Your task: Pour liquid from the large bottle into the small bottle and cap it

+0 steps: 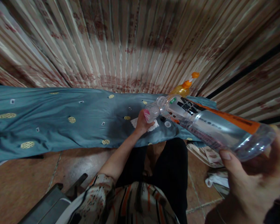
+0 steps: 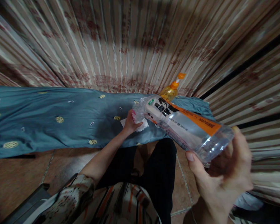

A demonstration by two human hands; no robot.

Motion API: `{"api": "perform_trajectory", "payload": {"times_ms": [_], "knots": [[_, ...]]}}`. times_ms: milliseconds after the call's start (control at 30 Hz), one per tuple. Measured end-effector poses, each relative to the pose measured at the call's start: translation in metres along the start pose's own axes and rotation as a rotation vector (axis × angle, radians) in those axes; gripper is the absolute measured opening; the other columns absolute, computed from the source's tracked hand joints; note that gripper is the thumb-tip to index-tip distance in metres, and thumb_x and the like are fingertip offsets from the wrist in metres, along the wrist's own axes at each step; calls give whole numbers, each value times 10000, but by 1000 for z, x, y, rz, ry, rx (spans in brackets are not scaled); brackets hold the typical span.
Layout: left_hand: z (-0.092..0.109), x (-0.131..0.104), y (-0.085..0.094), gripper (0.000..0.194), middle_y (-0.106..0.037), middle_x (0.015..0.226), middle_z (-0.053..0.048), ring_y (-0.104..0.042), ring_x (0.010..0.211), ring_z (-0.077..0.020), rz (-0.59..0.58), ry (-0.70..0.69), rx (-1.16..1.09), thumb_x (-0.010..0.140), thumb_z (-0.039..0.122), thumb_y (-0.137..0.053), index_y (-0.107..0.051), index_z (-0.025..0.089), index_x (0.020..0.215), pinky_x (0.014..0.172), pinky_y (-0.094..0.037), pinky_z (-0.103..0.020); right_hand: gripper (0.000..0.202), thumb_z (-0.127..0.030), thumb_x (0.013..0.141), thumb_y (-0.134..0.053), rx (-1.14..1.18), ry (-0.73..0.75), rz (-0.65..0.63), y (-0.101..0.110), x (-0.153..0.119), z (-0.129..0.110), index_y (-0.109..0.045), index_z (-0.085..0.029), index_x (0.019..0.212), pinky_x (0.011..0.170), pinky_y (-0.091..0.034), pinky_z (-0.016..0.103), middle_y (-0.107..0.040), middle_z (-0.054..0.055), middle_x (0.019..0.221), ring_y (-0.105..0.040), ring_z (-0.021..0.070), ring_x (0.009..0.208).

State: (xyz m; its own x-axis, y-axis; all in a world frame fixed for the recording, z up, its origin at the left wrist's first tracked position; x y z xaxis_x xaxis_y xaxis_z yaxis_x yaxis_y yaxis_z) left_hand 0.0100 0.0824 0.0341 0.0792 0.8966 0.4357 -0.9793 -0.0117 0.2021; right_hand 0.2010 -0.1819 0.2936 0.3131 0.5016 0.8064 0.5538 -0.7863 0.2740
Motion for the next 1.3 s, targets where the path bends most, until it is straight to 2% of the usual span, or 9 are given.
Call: {"api": "perform_trajectory", "payload": {"times_ms": [167,333,600,767,900,1100,1300], "knots": [[0,0,0,816,-657,1243,-95,-666,1203,-361,-2,12,-7,558,198,-988,-543,251,1240,1065,-550,-616,960,-415,535,-963,2,-6,-8,-1,0,0,-646,-374,1440,1060,-562,653,-664,94,1371,-673,353,1220],[4,1,0,761,-658,1232,-89,-659,1190,-354,-22,6,-11,583,190,-975,-552,235,1214,1052,-551,-582,974,-414,524,-962,-1,28,-17,0,1,1,-643,-377,1443,999,-601,625,-672,98,1333,-674,353,1202],[5,0,0,805,-642,1250,-88,-648,1199,-351,-23,7,-5,583,163,-975,-526,232,1249,1087,-538,-576,955,-409,529,-970,17,7,-14,-3,3,-5,-653,-385,1429,952,-624,615,-684,100,1313,-686,351,1177],[4,1,0,811,-642,1271,-89,-642,1244,-366,-22,2,-10,570,190,-987,-544,249,1246,1106,-533,-595,970,-402,514,-974,12,5,-8,-3,2,-5,-654,-386,1429,974,-613,623,-683,98,1314,-690,352,1169],[4,0,-1,804,-640,1271,-117,-640,1239,-375,-20,9,-17,586,156,-965,-528,219,1257,1112,-526,-594,973,-402,529,-965,8,-25,-10,-1,1,-1,-638,-386,1446,1004,-598,647,-659,96,1367,-668,366,1226],[5,1,1,751,-654,1238,-112,-637,1219,-376,-23,28,-45,564,137,-968,-568,217,1194,1114,-524,-593,975,-414,542,-974,25,40,-36,-4,3,-4,-637,-351,1455,977,-621,585,-671,110,1336,-678,347,1205],[12,1,6,726,-668,1217,-86,-653,1207,-362,-12,53,-45,537,143,-974,-594,231,1149,1080,-537,-595,975,-440,530,-976,33,22,-12,-1,0,1,-647,-356,1444,1099,-551,609,-664,96,1358,-669,333,1208]]}}
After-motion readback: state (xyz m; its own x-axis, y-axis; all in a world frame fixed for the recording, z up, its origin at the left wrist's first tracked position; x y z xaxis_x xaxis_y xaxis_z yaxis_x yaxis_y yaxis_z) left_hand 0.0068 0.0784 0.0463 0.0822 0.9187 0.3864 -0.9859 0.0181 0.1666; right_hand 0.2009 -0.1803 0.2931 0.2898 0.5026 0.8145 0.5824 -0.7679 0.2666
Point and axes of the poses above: each hand's wrist, its own x-axis towards the middle knuckle, its own y-axis out of the back of the hand, z = x × y, the point moved 9 cm from there along x, towards the middle knuckle
